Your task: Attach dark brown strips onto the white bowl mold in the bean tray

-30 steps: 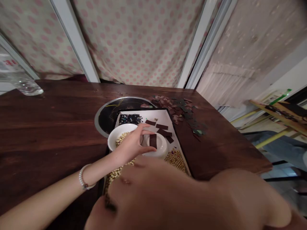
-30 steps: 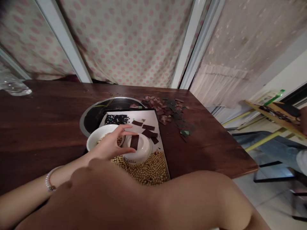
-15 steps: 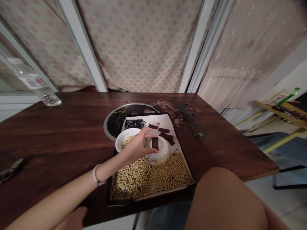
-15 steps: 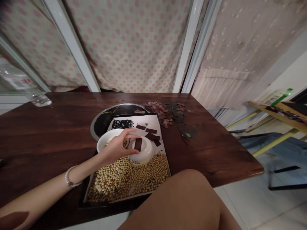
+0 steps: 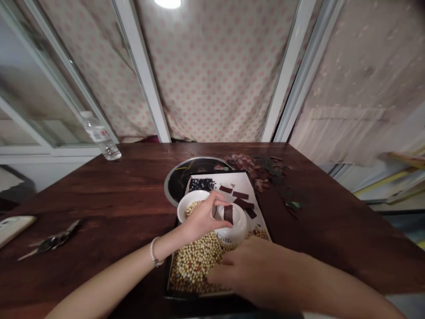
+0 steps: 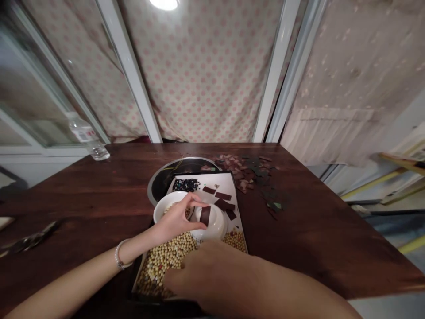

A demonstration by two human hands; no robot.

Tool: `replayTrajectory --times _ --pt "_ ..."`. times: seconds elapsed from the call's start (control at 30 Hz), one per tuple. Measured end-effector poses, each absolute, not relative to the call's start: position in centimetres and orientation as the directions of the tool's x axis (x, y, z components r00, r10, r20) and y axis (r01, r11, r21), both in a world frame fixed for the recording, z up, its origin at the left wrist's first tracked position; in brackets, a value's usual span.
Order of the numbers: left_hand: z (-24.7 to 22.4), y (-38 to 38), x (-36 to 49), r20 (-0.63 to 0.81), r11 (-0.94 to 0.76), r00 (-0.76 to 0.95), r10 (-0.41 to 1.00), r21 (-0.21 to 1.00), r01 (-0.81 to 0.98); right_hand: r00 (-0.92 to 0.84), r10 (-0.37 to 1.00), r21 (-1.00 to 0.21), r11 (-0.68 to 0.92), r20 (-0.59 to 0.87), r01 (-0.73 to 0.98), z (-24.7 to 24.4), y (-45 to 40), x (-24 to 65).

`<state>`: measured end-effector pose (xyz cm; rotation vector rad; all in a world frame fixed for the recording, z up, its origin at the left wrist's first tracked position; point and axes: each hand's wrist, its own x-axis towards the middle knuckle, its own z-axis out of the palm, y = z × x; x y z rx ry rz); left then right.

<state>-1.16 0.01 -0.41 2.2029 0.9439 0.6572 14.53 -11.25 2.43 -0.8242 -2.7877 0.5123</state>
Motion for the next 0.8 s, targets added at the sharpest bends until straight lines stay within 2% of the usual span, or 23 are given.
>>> replayTrajectory --times 0.03,0.07,0.13,0.23,0.4,0.53,0.67,0.8 --pt "-0.4 0.0 -1.2 0.196 -0.533 0.612 0.766 0.725 0.435 -0.859 0.501 -0.279 0.843 0.101 0.459 2.0 -9.8 14.4" --pt "-0.3 0.0 -1.2 0.199 -0.536 0.615 0.763 0.727 0.430 -0.888 0.448 -0.240 0.878 0.104 0.415 1.3 -8.6 14.1" --pt "-0.3 -0.1 -1.2 0.212 -0.549 0.619 0.756 0.721 0.423 -0.910 0.381 -0.258 0.907 0.161 0.334 -0.6 -7.3 13.7" --pt "-0.3 -0.1 -1.3 0.211 -0.554 0.628 0.749 0.720 0.419 -0.915 0.334 -0.347 0.905 0.226 0.244 -2.8 -6.9 13.6" --pt "1.1 0.7 -1.0 0.190 -0.534 0.645 0.740 0.750 0.391 -0.899 0.386 -0.441 0.857 0.210 0.265 -2.9 -7.6 14.2" --pt "3.2 1.6 -0.6 0.343 -0.642 0.627 0.700 0.687 0.341 -0.872 0.438 -0.476 0.828 0.218 0.297 -2.5 -8.3 14.4" --pt "3.7 0.9 -0.6 0.391 -0.666 0.583 0.712 0.641 0.383 -0.855 0.472 -0.547 0.783 0.213 0.296 -2.5 -8.6 14.2" --pt "2.1 -1.6 -0.9 0.395 -0.689 0.586 0.707 0.569 0.448 -0.827 0.532 -0.632 0.707 0.180 0.318 -2.6 -8.9 13.9"
